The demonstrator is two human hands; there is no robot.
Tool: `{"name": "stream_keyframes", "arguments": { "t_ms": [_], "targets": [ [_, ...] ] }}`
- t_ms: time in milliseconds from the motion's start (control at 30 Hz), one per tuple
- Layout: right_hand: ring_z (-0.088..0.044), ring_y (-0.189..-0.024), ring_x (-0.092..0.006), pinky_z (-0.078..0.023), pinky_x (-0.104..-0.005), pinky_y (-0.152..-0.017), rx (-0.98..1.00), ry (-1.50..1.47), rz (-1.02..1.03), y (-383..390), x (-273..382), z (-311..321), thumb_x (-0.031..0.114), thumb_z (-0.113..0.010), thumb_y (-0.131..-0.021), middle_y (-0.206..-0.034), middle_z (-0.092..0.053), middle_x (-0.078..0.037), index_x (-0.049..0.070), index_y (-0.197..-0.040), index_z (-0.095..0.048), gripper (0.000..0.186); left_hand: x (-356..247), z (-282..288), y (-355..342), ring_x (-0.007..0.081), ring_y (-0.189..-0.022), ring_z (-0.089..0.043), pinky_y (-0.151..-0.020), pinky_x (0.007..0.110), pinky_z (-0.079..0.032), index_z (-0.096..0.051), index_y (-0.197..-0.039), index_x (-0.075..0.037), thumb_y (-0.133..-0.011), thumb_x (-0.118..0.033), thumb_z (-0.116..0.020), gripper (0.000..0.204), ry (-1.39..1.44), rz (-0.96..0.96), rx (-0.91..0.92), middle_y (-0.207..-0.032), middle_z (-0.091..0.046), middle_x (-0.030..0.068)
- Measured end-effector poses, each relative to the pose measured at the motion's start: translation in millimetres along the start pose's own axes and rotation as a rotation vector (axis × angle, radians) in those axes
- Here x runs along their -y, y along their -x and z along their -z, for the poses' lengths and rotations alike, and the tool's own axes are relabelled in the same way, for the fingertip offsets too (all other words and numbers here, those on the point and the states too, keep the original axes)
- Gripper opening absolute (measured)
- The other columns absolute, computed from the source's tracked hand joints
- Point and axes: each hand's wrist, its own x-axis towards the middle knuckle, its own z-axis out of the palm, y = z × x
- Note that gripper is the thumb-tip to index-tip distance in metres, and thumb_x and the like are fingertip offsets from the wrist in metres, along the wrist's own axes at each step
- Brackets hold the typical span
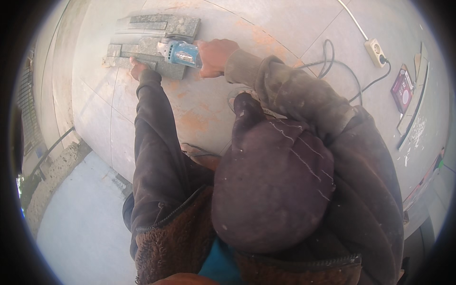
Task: The person measures and marks a stack of stone tiles with a tape measure and spirit level, then uses an angle grinder to cut the tiles. The person handles the tiles and tools directly, moving them between measurement and cutting steps.
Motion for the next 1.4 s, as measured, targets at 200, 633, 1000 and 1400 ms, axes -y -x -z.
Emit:
{"name": "stream_keyframes", "arguments": {
  "t_ms": [200, 633, 1000, 1400],
  "targets": [
    [-0.071, -0.09, -0.0376, -0.058, -0.0476, -0.078, 0.033, 0.043, -0.026, -7, -2, -1, 0.032, -0.075, -0.071, -0.096, -0.072, -0.02, 0.004, -0.131, -0.053, 0.07, 4, -9, -18, 0.044, -0.096, -0.068, -0.081, 0.052, -0.054, -0.065, -0.108, 0.015, -0.096, -0.068, -0.047, 0.085, 0.005, -0.001, 0.017, -0.103, -0.07, 0.0298],
    [-0.071, -0.085, -0.0403, -0.057, -0.0485, -0.075, 0.029, 0.01, -0.006, -7, -5, -2, 0.027, -0.07, -0.068, -0.092, -0.071, -0.024, -0.002, -0.128, -0.053, 0.069, -1, -6, -14, 0.044, -0.097, -0.068, -0.083, 0.052, -0.054, -0.065, -0.109, 0.014, -0.097, -0.067, -0.045, 0.084, 0.02, 0.005, 0.006, -0.104, -0.07, 0.0294],
    [-0.071, -0.089, -0.0402, -0.057, -0.0481, -0.077, -0.012, -0.02, 0.018, -3, -5, 0, 0.028, -0.07, -0.068, -0.098, -0.071, -0.024, -0.002, -0.133, -0.052, 0.073, -5, -2, -4, 0.0437, -0.095, -0.068, -0.082, 0.052, -0.054, -0.065, -0.107, 0.014, -0.097, -0.067, -0.047, 0.083, -0.001, 0.023, 0.013, -0.103, -0.07, 0.029],
    [-0.071, -0.087, -0.0404, -0.057, -0.0481, -0.076, 0.015, 0.021, 0.006, -7, -7, -6, 0.03, -0.071, -0.068, -0.094, -0.072, -0.023, -0.001, -0.129, -0.052, 0.07, 6, -11, -25, 0.0449, -0.099, -0.067, -0.085, 0.052, -0.054, -0.064, -0.111, 0.014, -0.097, -0.065, -0.047, 0.082, 0.056, 0.022, 0.001, -0.106, -0.069, 0.0296]
  ]
}}
